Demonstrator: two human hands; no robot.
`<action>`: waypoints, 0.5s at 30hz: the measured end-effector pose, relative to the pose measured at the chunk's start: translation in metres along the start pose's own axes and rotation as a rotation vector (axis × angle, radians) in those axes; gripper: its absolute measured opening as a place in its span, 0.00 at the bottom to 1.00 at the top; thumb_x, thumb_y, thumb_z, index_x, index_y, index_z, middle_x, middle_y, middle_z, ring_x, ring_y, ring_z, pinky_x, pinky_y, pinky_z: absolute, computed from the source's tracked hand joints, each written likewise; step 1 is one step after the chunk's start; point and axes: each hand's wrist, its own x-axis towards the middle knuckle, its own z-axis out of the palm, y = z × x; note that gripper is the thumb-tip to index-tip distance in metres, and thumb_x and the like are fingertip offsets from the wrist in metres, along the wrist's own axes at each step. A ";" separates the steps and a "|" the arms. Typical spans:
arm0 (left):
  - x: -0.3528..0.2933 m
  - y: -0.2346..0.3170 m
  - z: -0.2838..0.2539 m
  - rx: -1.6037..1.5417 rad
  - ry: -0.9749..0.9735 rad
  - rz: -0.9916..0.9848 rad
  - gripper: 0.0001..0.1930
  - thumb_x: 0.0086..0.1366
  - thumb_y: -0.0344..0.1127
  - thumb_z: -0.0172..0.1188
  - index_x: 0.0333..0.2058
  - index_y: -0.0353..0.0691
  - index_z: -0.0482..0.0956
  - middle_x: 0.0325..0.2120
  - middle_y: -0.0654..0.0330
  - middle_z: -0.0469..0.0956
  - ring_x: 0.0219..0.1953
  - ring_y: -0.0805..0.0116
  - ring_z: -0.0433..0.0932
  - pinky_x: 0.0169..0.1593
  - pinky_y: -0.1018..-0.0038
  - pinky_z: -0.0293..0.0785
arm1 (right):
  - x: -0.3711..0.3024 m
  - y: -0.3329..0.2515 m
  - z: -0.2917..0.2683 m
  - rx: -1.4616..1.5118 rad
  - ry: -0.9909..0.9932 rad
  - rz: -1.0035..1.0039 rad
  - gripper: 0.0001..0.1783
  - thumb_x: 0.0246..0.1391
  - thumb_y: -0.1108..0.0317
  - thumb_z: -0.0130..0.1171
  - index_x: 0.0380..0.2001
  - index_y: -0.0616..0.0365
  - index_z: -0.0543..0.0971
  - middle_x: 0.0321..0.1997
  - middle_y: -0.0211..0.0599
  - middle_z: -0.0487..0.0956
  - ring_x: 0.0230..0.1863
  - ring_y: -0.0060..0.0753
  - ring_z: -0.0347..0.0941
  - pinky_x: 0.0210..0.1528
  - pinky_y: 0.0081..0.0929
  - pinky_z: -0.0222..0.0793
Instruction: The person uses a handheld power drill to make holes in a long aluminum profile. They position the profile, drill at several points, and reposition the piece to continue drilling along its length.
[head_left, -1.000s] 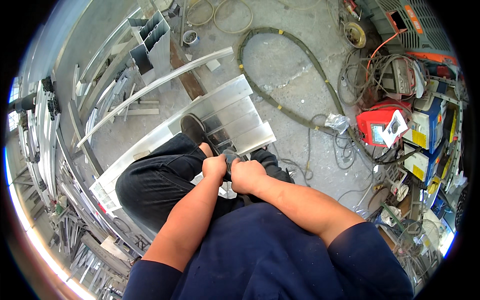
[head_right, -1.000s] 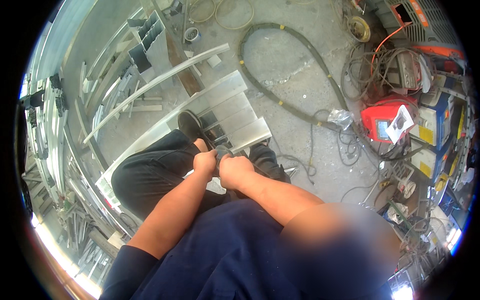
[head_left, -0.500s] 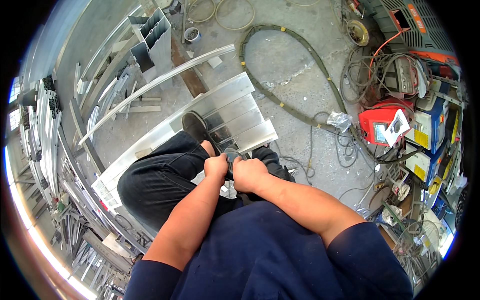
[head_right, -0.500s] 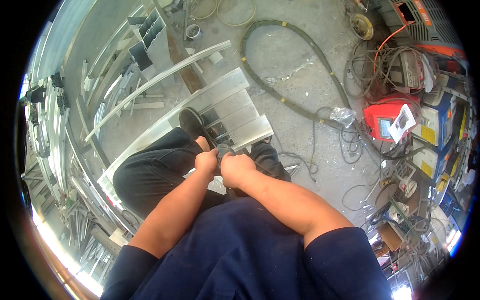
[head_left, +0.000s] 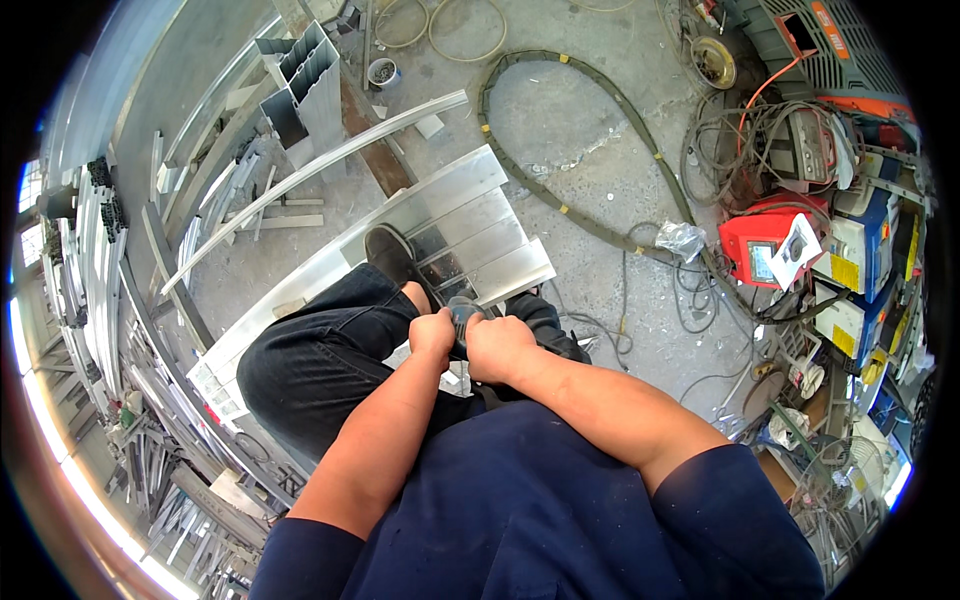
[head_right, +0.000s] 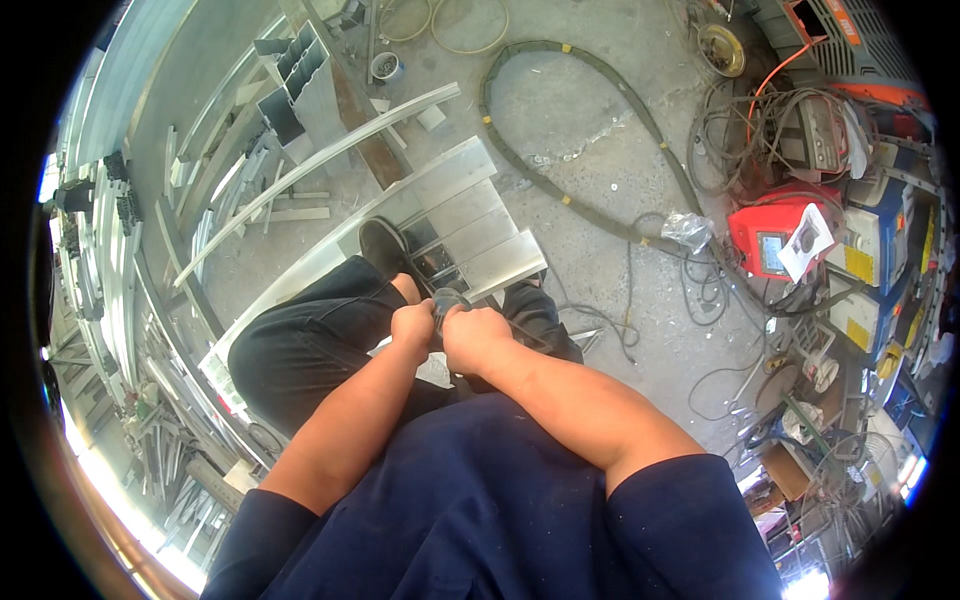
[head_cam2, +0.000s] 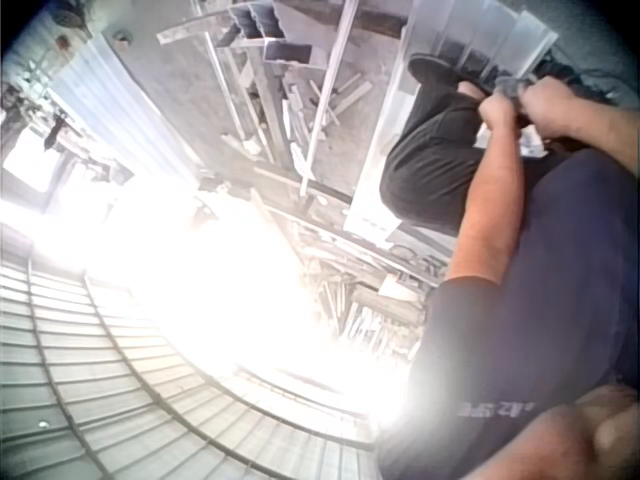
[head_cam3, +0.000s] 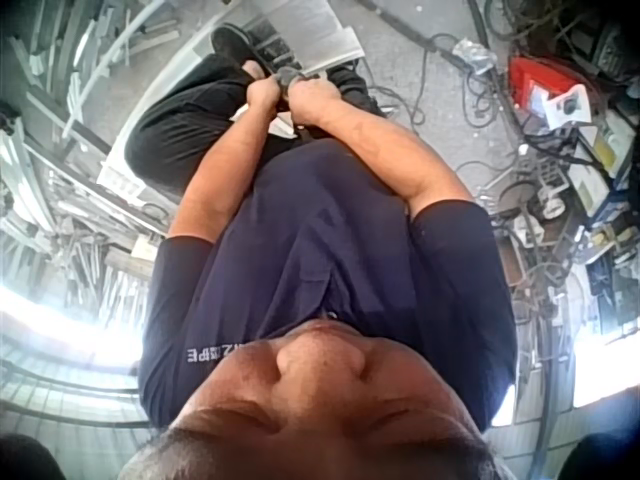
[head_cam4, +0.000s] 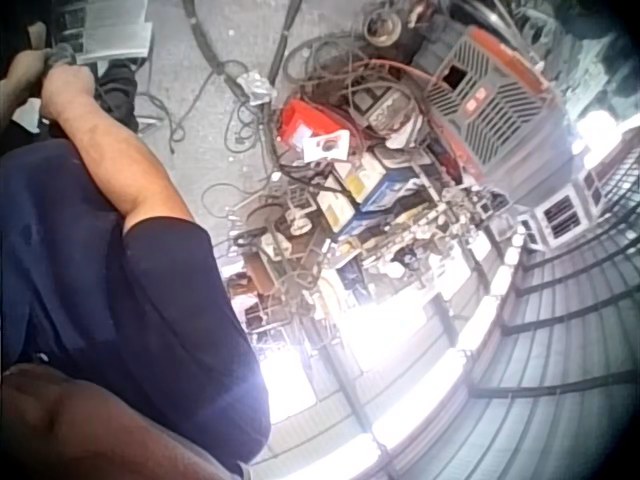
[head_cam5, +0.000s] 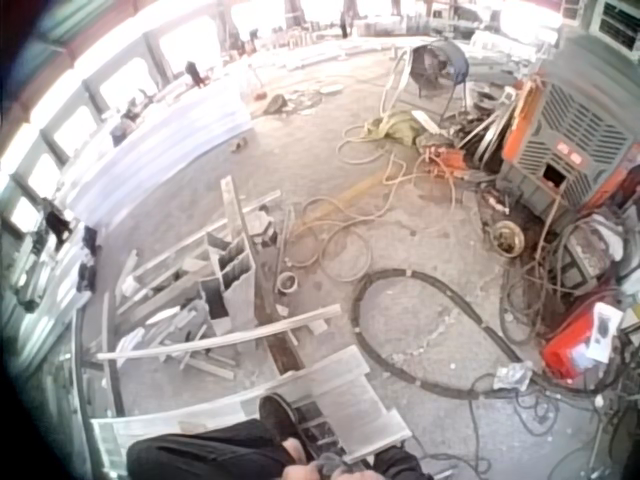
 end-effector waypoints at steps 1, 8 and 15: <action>0.001 -0.001 0.000 -0.006 0.005 0.005 0.23 0.59 0.45 0.61 0.37 0.23 0.81 0.38 0.41 0.82 0.40 0.49 0.82 0.43 0.60 0.73 | 0.001 0.000 0.001 0.001 0.003 0.000 0.37 0.40 0.66 0.58 0.53 0.82 0.66 0.33 0.54 0.83 0.36 0.47 0.83 0.41 0.37 0.78; -0.004 0.003 0.000 -0.019 0.009 0.005 0.22 0.58 0.44 0.62 0.35 0.23 0.81 0.37 0.41 0.82 0.38 0.49 0.82 0.42 0.61 0.74 | -0.002 0.000 -0.003 0.009 0.010 0.004 0.33 0.40 0.66 0.58 0.49 0.80 0.69 0.33 0.54 0.83 0.36 0.48 0.83 0.41 0.37 0.78; -0.002 0.000 0.006 0.003 0.028 0.095 0.22 0.59 0.43 0.61 0.33 0.21 0.80 0.33 0.41 0.82 0.33 0.52 0.82 0.38 0.61 0.74 | 0.005 0.010 0.001 -0.014 0.016 0.008 0.32 0.40 0.66 0.58 0.48 0.78 0.70 0.33 0.54 0.83 0.36 0.49 0.83 0.42 0.38 0.78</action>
